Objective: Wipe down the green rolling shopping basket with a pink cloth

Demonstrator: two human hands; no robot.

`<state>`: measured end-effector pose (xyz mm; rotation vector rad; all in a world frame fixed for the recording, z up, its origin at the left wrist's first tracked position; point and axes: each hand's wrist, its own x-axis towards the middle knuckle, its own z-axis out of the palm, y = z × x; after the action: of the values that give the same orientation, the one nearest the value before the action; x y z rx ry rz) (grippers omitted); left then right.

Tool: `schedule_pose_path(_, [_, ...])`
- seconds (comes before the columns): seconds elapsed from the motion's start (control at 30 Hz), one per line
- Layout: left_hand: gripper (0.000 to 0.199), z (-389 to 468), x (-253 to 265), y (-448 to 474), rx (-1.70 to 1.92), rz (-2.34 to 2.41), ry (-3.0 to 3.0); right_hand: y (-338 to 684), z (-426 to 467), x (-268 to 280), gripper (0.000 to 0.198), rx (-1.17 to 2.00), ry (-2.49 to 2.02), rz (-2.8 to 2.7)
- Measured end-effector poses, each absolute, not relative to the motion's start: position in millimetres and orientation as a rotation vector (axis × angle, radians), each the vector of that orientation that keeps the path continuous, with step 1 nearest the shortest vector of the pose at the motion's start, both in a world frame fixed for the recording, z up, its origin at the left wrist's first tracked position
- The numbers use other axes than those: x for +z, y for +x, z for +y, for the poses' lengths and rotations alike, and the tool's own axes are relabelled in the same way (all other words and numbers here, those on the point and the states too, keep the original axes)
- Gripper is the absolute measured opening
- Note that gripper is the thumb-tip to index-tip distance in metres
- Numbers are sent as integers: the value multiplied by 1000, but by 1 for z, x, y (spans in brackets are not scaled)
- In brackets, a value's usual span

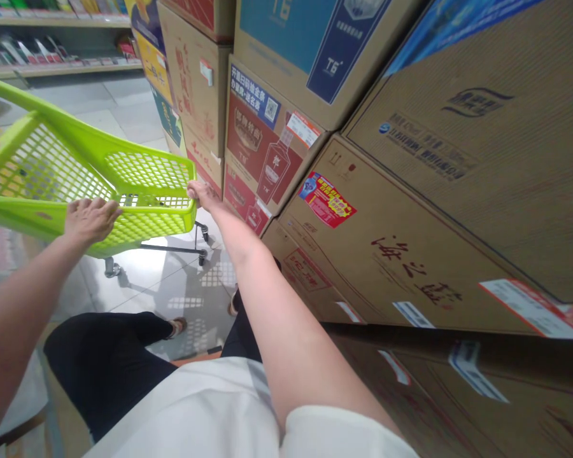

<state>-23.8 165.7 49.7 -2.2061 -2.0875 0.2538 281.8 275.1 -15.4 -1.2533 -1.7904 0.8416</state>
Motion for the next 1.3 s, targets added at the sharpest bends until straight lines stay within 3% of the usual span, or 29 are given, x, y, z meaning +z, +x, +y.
schedule_pose_path(0.2, [53, 157, 52, -22, 326, -2044, -2255, 263, 254, -12, 16, 602, -1244, -2108])
schedule_pose_path(0.37, [64, 160, 52, -18, 293, -2111, -2264, 249, 214, -18, 22, 448, -1344, -2135])
schedule_pose_path(0.53, [66, 162, 53, -14, 312, -2147, -2286, 269, 217, -18, 18, 569, -1148, -2129])
schedule_pose_path(0.63, [63, 162, 53, -8, 282, -2167, -2282, 264, 216, -15, 18, 587, -1262, -2070])
schedule_pose_path(0.9, [62, 167, 51, -11, 279, -2186, -2307, 209, 165, -31, 64, 400, -1453, -1983])
schedule_pose_path(1.1, [58, 163, 53, -13, 292, -2225, -2311, 257, 180, -30, 53, 451, -1273, -2150])
schedule_pose_path(1.3, [58, 157, 57, 3, 268, -2221, -2303, 229, 170, -15, 51, 391, -1572, -1979])
